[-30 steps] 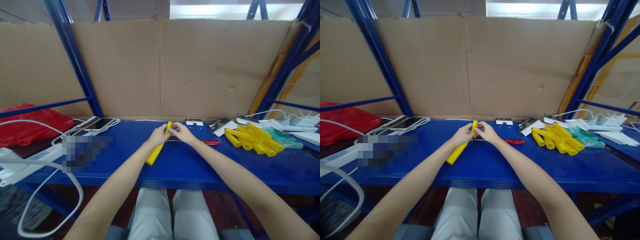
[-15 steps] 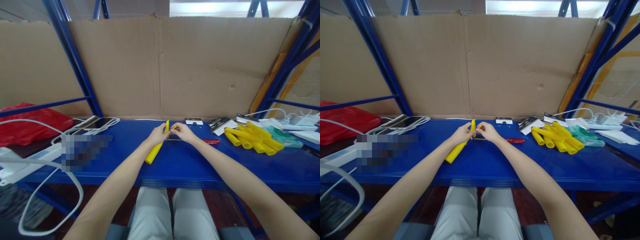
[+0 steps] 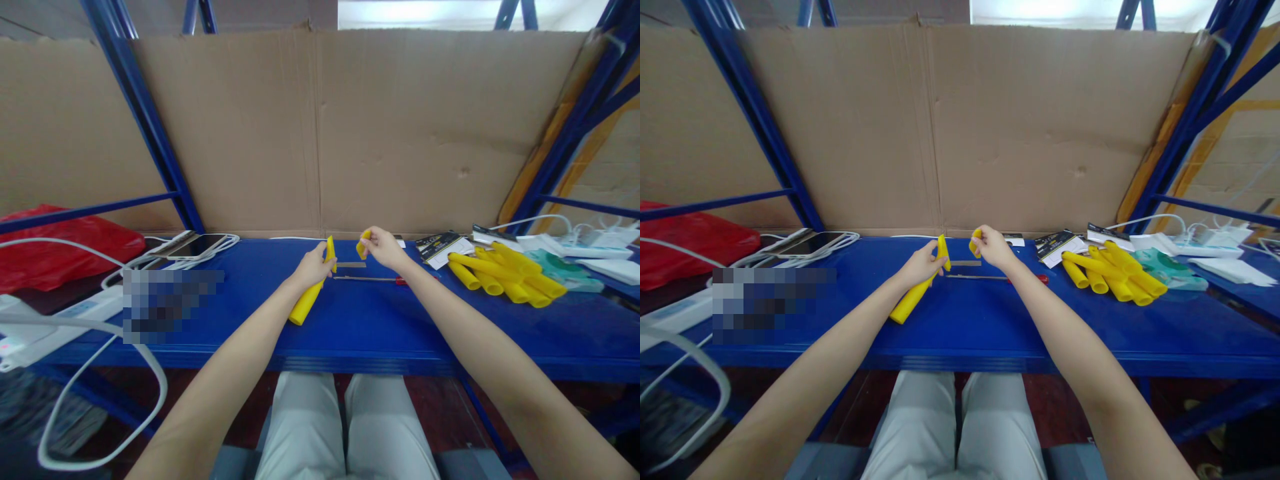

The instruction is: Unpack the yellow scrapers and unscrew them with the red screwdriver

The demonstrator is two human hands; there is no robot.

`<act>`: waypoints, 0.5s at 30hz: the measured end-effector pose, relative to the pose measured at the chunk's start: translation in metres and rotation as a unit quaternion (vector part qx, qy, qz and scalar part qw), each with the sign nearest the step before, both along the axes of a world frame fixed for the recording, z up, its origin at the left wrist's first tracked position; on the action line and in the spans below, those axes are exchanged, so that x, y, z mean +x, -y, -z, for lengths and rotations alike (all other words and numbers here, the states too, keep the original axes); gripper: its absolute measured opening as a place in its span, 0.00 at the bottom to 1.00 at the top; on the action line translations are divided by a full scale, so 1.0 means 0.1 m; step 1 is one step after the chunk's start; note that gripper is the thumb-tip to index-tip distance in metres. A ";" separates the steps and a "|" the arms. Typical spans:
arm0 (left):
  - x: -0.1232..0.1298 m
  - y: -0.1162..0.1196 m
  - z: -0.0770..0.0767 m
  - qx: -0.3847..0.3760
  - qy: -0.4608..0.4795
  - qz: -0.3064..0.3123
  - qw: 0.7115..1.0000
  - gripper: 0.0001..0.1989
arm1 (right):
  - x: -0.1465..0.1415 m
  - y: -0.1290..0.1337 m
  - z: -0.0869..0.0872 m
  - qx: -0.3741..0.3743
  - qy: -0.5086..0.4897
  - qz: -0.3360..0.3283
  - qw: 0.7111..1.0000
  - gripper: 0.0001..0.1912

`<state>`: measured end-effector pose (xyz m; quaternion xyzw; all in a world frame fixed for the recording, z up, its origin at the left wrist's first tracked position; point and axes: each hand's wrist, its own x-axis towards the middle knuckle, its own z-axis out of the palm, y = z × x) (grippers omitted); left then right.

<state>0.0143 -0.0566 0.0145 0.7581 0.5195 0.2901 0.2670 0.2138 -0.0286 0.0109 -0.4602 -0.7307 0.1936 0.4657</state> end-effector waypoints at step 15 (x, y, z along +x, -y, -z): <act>-0.01 -0.01 -0.03 -0.041 0.064 -0.039 0.996 0.21 | 0.41 -0.20 -0.04 -0.139 0.373 0.044 0.916 0.04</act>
